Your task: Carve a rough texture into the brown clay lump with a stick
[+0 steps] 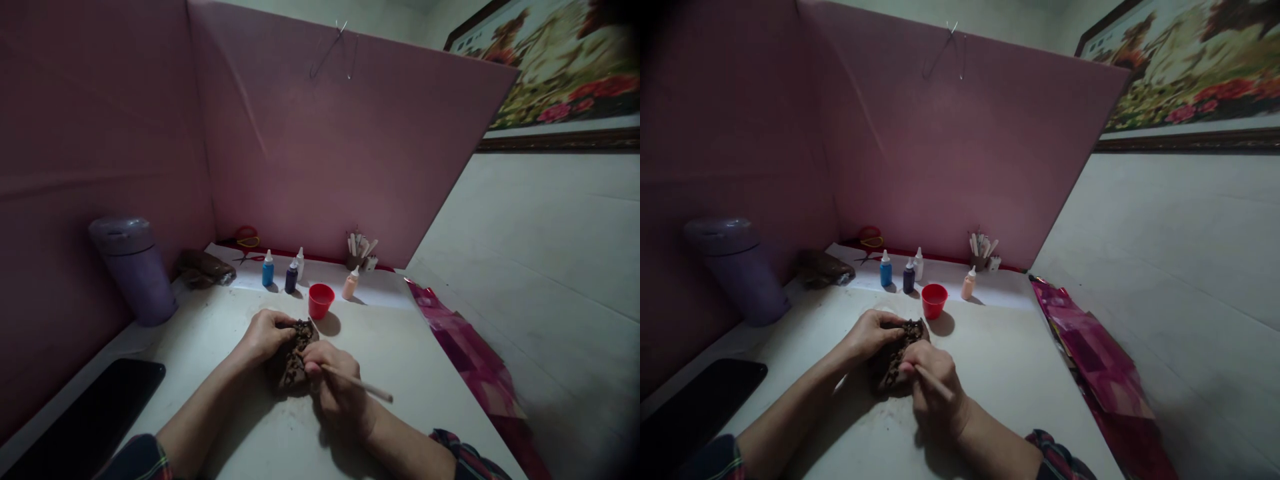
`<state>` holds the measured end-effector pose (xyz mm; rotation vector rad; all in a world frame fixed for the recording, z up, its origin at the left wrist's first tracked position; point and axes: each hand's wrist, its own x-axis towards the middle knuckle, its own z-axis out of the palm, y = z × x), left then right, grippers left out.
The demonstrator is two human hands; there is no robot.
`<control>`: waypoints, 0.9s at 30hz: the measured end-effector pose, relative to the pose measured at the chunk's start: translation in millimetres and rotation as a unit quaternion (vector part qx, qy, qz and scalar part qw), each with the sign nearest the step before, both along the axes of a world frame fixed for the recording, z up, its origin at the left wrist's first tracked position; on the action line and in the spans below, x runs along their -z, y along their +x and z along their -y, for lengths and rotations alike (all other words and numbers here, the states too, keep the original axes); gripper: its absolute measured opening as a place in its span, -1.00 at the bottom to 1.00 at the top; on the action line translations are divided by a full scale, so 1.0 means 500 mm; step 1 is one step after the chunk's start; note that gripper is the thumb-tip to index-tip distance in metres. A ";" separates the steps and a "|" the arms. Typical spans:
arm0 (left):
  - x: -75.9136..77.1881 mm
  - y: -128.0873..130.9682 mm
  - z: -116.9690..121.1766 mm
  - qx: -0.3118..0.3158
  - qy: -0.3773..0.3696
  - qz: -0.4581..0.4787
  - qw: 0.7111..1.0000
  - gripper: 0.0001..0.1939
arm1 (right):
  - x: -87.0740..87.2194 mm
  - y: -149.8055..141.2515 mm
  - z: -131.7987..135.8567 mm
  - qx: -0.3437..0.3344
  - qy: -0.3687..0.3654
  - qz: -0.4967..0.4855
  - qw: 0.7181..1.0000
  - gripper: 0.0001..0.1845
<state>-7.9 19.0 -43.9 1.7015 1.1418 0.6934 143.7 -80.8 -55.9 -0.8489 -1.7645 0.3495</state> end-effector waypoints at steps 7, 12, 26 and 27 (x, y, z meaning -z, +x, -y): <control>0.005 0.003 -0.003 -0.007 -0.016 0.008 1.000 -0.66 | -0.037 0.028 -0.013 0.088 -0.027 -0.200 0.975 -0.69; 0.003 0.002 -0.003 -0.012 -0.004 0.005 1.000 -0.68 | -0.038 0.034 -0.019 0.091 0.034 -0.169 0.981 -0.75; 0.010 0.001 -0.006 -0.001 -0.002 0.009 1.000 -0.65 | -0.013 0.032 -0.002 0.035 0.030 -0.042 0.998 -0.76; 0.011 0.001 -0.007 -0.002 -0.003 0.010 1.000 -0.65 | -0.014 0.031 -0.001 0.034 0.030 -0.038 0.998 -0.75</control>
